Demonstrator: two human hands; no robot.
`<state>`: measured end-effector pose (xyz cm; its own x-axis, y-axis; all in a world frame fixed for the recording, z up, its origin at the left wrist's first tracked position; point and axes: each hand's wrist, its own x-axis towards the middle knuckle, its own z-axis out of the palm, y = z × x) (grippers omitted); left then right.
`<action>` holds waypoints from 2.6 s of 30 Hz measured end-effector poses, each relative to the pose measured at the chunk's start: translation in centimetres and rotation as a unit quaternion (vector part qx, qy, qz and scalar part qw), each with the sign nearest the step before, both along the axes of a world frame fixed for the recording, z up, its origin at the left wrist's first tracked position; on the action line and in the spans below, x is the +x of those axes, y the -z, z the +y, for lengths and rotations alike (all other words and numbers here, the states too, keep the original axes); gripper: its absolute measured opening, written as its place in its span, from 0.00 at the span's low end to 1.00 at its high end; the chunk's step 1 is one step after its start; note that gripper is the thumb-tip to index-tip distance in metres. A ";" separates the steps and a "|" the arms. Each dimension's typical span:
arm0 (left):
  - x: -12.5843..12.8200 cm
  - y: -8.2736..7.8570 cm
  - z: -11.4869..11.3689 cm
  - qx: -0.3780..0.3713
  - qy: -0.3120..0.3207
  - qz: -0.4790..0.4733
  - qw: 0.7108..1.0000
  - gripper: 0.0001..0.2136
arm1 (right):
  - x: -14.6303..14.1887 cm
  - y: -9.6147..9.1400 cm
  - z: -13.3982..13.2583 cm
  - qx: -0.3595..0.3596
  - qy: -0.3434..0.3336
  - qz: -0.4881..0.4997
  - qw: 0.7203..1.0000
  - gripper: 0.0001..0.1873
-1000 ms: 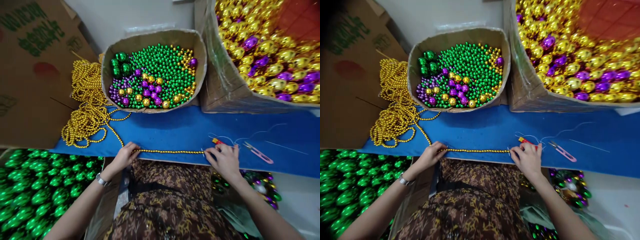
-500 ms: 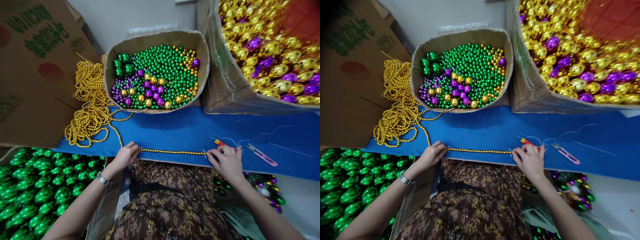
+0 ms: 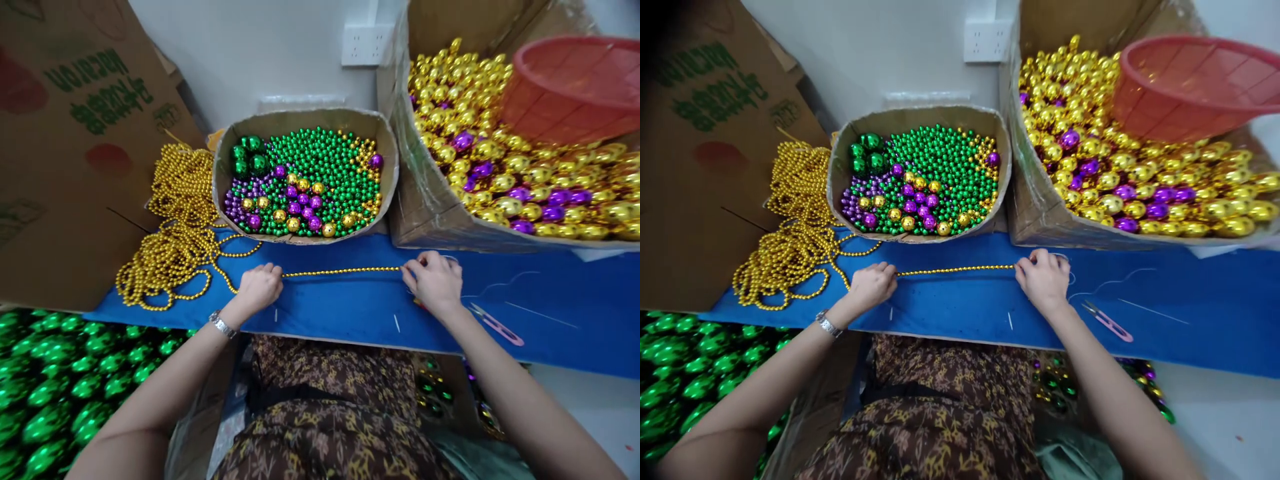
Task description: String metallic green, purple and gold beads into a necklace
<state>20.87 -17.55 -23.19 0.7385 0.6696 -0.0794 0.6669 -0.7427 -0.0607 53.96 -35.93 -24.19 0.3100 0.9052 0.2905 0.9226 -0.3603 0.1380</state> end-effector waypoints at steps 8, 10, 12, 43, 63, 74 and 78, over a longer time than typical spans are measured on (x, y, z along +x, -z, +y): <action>1.6 -0.4 -0.5 -0.251 0.029 -0.201 0.946 0.09 | -12.7 -0.1 5.9 -0.068 -0.191 0.244 0.948 0.21; 1.2 -0.8 -0.3 -0.278 0.044 -0.232 0.931 0.11 | -15.6 0.0 8.0 -0.121 -0.283 0.277 0.910 0.21; 0.2 -1.1 0.5 -0.262 0.045 -0.235 0.935 0.12 | -15.8 0.1 9.4 -0.148 -0.274 0.268 0.912 0.15; -5.3 0.1 5.2 -0.093 -0.173 -0.171 0.965 0.10 | 5.5 1.5 -14.6 -0.246 0.193 0.025 0.950 0.17; -3.9 -2.9 3.7 -0.081 -0.108 -0.218 0.967 0.13 | -8.0 -0.6 5.9 -0.229 -0.068 0.172 0.956 0.19; -3.6 -5.5 4.5 0.254 -0.067 -0.208 0.942 0.12 | -1.3 -1.4 2.1 -0.198 -0.001 0.171 0.965 0.21; 0.2 0.6 2.6 0.146 0.049 -0.175 0.973 0.10 | 2.6 -1.3 0.0 -0.220 0.041 0.150 0.963 0.18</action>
<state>21.07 -14.92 -23.75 0.7475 0.5512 0.3707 0.6117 -0.7888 -0.0604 56.54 -35.96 -22.88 0.3959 0.8892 -0.2294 0.9157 -0.4012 0.0253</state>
